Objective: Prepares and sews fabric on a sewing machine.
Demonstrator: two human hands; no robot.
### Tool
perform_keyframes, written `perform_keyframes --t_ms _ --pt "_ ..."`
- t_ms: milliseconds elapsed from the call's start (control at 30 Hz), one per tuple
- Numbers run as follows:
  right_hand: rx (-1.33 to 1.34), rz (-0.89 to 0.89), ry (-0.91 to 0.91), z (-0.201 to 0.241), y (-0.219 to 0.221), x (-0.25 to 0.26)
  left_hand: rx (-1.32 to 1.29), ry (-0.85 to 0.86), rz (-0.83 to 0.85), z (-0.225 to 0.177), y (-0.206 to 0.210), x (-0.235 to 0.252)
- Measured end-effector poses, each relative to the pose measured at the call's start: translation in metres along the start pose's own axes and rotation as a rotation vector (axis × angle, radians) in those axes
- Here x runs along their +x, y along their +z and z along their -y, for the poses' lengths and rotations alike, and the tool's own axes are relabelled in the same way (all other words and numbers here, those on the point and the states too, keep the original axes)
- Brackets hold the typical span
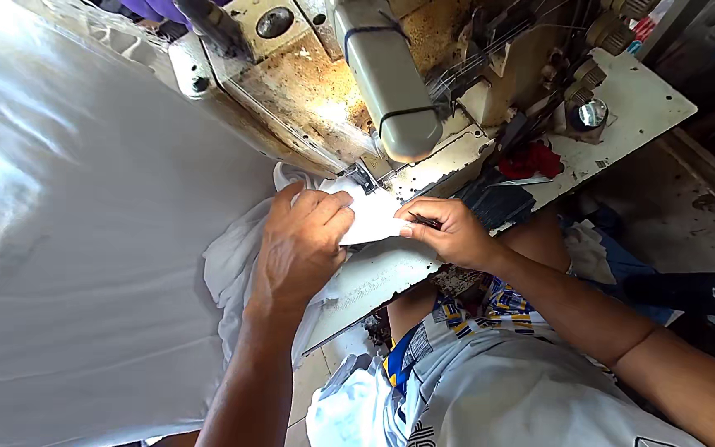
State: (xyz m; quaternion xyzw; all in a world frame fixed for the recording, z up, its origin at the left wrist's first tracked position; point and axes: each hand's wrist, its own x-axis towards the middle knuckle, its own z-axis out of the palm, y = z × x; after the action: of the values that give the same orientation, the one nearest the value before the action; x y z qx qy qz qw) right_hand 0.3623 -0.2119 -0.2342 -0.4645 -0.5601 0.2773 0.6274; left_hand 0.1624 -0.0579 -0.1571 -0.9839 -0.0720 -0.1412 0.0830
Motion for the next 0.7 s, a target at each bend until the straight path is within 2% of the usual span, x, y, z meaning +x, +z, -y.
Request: perform_keyframes --t_ms 133,267,400,500,633,700 --pt "0.010 -0.018 -0.022 0.001 0.005 0.013 -0.029 -0.030 -0.008 0.008 -0.007 -0.001" --pt "0.026 0.007 -0.066 -0.006 0.004 0.020 -0.120 -0.148 0.135 0.012 -0.033 -0.012" --pt "0.001 0.012 -0.081 -0.006 0.004 0.019 -0.075 -0.286 0.255 0.030 -0.058 -0.032" --pt "-0.055 0.059 -0.096 -0.005 0.001 0.023 -0.151 -0.223 0.171 0.030 -0.065 -0.040" --pt "-0.232 0.323 -0.129 0.017 -0.013 0.018 -0.342 -0.096 0.002 -0.014 -0.076 -0.034" --pt "-0.237 0.404 -0.155 0.029 -0.016 0.008 -0.492 -0.048 -0.044 -0.034 -0.072 -0.035"
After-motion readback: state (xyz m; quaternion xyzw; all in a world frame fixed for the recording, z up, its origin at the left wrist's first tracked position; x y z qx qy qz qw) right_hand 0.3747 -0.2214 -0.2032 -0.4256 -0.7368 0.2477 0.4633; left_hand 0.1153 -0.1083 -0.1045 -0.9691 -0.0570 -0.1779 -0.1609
